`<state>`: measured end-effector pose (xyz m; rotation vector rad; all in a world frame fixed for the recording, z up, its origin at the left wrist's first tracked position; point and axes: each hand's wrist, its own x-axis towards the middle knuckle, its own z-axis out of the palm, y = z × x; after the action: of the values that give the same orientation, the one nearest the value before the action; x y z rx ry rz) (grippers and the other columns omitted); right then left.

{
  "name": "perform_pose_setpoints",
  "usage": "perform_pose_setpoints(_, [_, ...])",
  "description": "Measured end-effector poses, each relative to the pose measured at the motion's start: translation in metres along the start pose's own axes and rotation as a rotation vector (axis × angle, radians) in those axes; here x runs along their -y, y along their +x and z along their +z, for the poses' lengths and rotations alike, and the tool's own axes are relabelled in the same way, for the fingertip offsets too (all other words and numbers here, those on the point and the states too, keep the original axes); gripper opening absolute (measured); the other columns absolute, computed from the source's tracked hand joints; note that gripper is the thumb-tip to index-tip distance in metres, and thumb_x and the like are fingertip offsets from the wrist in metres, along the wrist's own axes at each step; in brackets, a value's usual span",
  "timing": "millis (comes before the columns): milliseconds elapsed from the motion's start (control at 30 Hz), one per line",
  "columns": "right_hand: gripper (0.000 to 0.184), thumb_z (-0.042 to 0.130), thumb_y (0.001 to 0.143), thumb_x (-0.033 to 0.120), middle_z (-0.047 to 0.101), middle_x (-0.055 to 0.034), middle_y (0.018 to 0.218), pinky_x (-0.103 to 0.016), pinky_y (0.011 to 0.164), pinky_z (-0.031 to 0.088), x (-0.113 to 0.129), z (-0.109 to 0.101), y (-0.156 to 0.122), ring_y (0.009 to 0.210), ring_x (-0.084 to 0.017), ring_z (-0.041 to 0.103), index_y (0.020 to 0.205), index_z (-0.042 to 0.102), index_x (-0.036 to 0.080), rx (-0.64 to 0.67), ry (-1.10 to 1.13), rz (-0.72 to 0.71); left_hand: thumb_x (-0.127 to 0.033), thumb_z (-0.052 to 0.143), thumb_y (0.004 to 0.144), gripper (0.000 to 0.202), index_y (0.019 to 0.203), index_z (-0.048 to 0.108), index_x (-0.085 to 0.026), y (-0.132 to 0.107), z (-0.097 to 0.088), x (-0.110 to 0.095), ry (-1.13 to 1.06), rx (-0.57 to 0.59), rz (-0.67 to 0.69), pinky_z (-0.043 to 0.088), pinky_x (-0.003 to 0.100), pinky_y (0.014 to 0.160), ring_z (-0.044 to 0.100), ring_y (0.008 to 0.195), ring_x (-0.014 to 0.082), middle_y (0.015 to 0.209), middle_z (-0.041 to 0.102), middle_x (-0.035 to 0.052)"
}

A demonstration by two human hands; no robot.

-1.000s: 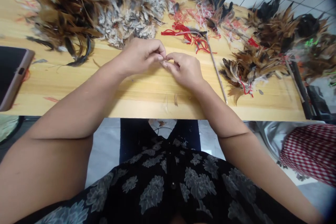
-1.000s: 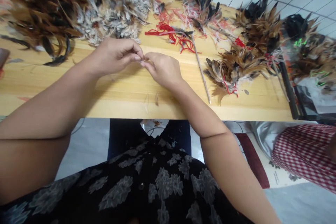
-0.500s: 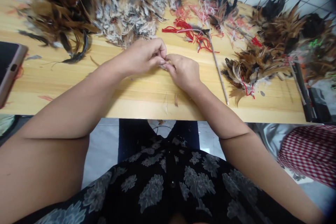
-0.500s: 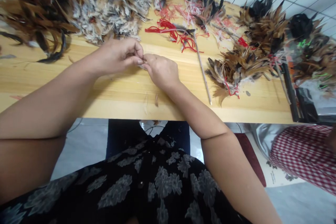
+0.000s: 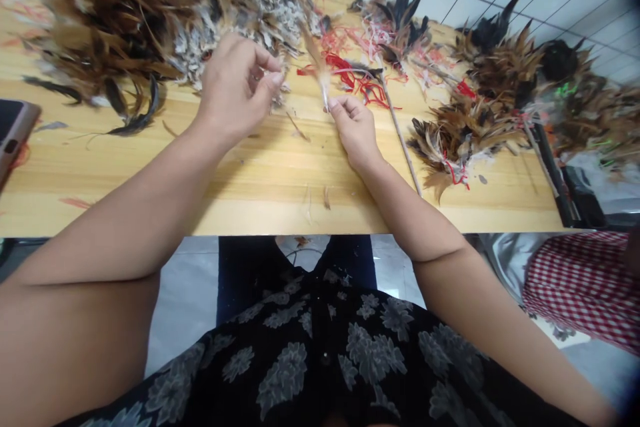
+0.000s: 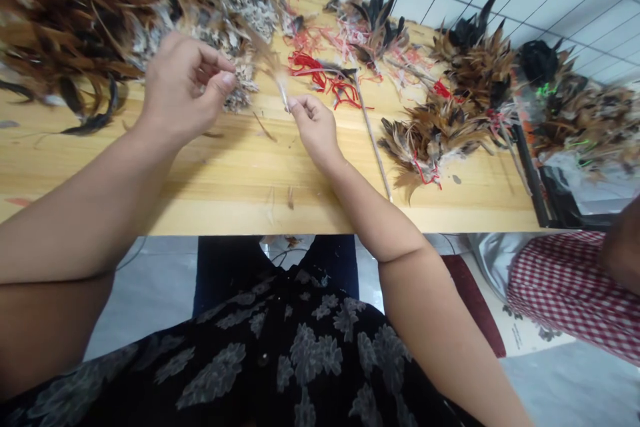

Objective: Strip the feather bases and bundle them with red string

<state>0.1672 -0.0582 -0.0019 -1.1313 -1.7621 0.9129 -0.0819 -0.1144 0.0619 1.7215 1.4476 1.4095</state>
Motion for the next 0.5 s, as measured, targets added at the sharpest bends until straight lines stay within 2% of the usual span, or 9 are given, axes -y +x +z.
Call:
perform_pose_setpoints(133, [0.066, 0.065, 0.117, 0.089, 0.066, -0.0005, 0.09, -0.034, 0.092, 0.061, 0.011, 0.004, -0.008, 0.091, -0.018, 0.064, 0.103, 0.073, 0.025, -0.029, 0.025, 0.003, -0.017, 0.099, 0.115, 0.022, 0.099, 0.084, -0.021, -0.007, 0.016, 0.01, -0.217, 0.089, -0.102, 0.046, 0.034, 0.094, 0.055, 0.093, 0.0222, 0.092, 0.069, 0.0006])
perform_pose_setpoints(233, [0.061, 0.061, 0.121, 0.083, 0.064, 0.0001, 0.087, -0.035, 0.09, 0.059, 0.016, 0.007, -0.016, 0.089, -0.019, 0.064, 0.108, 0.075, 0.026, -0.006, -0.073, -0.054, -0.034, 0.111, 0.106, 0.029, 0.101, 0.087, -0.019, -0.012, 0.029, 0.012, -0.376, 0.166, -0.223, 0.05, 0.033, 0.084, 0.066, 0.089, 0.0218, 0.091, 0.076, 0.001])
perform_pose_setpoints(300, [0.053, 0.058, 0.125, 0.074, 0.068, -0.0011, 0.092, -0.036, 0.092, 0.06, 0.018, 0.008, -0.021, 0.091, -0.02, 0.066, 0.112, 0.076, 0.026, 0.018, -0.15, -0.11, -0.041, 0.116, 0.099, 0.037, 0.097, 0.085, -0.021, -0.015, 0.036, 0.01, -0.43, 0.2, -0.256, 0.055, 0.032, 0.078, 0.073, 0.084, 0.0222, 0.089, 0.078, 0.0009])
perform_pose_setpoints(400, [0.041, 0.058, 0.128, 0.059, 0.076, -0.0044, 0.103, -0.038, 0.097, 0.061, 0.021, 0.008, -0.026, 0.102, -0.023, 0.072, 0.116, 0.077, 0.025, 0.045, -0.245, -0.18, -0.042, 0.122, 0.089, 0.046, 0.091, 0.081, -0.022, -0.016, 0.041, 0.008, -0.493, 0.248, -0.282, 0.061, 0.032, 0.073, 0.076, 0.078, 0.0236, 0.079, 0.075, 0.0001])
perform_pose_setpoints(500, [0.036, 0.059, 0.127, 0.054, 0.078, -0.0059, 0.106, -0.038, 0.099, 0.062, 0.024, 0.008, -0.028, 0.11, -0.025, 0.075, 0.115, 0.077, 0.026, 0.049, -0.285, -0.197, -0.032, 0.121, 0.092, 0.044, 0.092, 0.079, -0.021, -0.016, 0.041, 0.006, -0.558, 0.25, -0.334, 0.063, 0.032, 0.074, 0.076, 0.079, 0.0235, 0.077, 0.075, 0.0019])
